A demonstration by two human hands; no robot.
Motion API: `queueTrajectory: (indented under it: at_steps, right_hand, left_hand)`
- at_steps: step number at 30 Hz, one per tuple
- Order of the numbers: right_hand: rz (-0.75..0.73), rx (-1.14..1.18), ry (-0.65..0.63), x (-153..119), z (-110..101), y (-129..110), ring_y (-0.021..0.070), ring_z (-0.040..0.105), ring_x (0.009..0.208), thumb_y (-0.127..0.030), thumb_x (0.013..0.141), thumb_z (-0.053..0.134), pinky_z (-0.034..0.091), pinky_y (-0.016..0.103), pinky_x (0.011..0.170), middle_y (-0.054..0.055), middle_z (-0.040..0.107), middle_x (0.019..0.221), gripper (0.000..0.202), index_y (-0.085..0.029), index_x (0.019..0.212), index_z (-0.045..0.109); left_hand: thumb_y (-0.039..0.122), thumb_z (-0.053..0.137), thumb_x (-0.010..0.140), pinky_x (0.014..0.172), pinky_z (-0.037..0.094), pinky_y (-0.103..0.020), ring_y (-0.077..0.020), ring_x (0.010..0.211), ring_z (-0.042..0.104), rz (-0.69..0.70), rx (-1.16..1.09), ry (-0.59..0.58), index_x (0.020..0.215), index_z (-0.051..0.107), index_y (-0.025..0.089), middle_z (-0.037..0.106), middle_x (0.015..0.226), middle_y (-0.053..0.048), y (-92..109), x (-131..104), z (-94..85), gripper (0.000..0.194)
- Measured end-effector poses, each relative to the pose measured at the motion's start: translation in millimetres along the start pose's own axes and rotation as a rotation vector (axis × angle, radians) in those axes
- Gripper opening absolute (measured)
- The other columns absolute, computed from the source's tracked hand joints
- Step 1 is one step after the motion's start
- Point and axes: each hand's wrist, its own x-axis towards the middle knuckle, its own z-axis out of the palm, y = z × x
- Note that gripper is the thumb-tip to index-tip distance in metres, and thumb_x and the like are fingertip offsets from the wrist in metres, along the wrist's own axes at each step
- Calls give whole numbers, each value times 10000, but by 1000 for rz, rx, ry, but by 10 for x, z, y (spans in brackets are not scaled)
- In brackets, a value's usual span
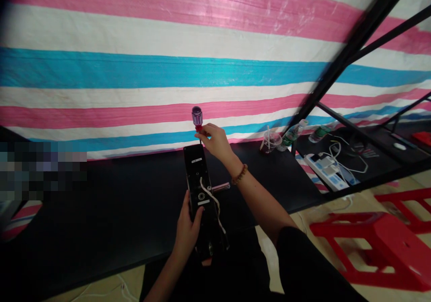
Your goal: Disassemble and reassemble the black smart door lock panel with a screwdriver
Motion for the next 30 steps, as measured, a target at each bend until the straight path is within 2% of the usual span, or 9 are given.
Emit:
queueTrajectory:
  at_steps: [5,8,13,15,18,21,25,28,30]
  right_hand:
    - [3,79,-32,4,64,-70,194,700,846,-277,931,575,570,362,819,56,736,928,122,-209,935,676]
    - [-35,78,-14,-25,109,-119,193,682,859,-271,955,520,573,352,789,74,717,941,157,-201,964,660]
    - [-27,1,64,-48,148,-168,171,636,765,-350,914,636,561,323,731,43,675,859,169,-212,819,657]
    - [9,7,95,-51,147,-164,176,650,764,-345,905,648,565,338,767,31,690,836,133,-219,863,666]
    - [64,103,96,-59,147,-140,184,693,834,-308,935,579,580,351,806,37,732,911,138,-229,1019,656]
    - [101,166,91,-68,171,-119,178,692,866,-308,946,537,590,311,734,50,729,952,168,-222,1037,648]
    - [161,166,185,-76,229,-125,162,651,777,-356,857,680,566,266,634,33,692,861,148,-209,863,657]
    - [233,192,290,-92,252,-125,150,651,736,-348,825,717,569,269,655,10,692,825,158,-218,878,645]
    - [252,231,308,-109,244,-110,156,669,728,-354,835,706,575,289,685,9,709,820,163,-219,899,642]
  left_hand:
    - [372,561,948,1190,339,-522,-292,1461,398,14,9,16,1561,293,221,404,1588,-149,0,-4,9,686]
    - [362,564,946,1190,344,-516,-288,1458,404,32,8,20,1556,305,228,408,1587,-139,-10,-4,10,676]
    - [358,575,938,1182,360,-501,-285,1443,428,41,-3,25,1548,321,228,437,1569,-139,-14,5,1,673]
    - [359,576,938,1181,360,-502,-285,1440,433,42,-2,20,1547,319,227,434,1570,-141,-9,5,-4,674]
    - [369,570,941,1182,358,-499,-282,1437,436,34,-12,21,1549,313,226,428,1573,-141,2,3,-9,676]
    - [383,567,942,1179,361,-491,-281,1432,444,26,-31,18,1551,308,221,435,1568,-144,11,4,-9,681]
    - [391,565,943,1176,363,-494,-281,1418,462,13,-45,16,1548,312,220,447,1557,-151,14,11,-8,678]
    - [390,577,935,1165,380,-492,-281,1402,484,9,-53,13,1545,320,223,474,1537,-148,17,14,-10,682]
    - [385,587,928,1160,389,-488,-282,1401,486,8,-53,21,1540,333,230,477,1538,-141,20,13,-13,680]
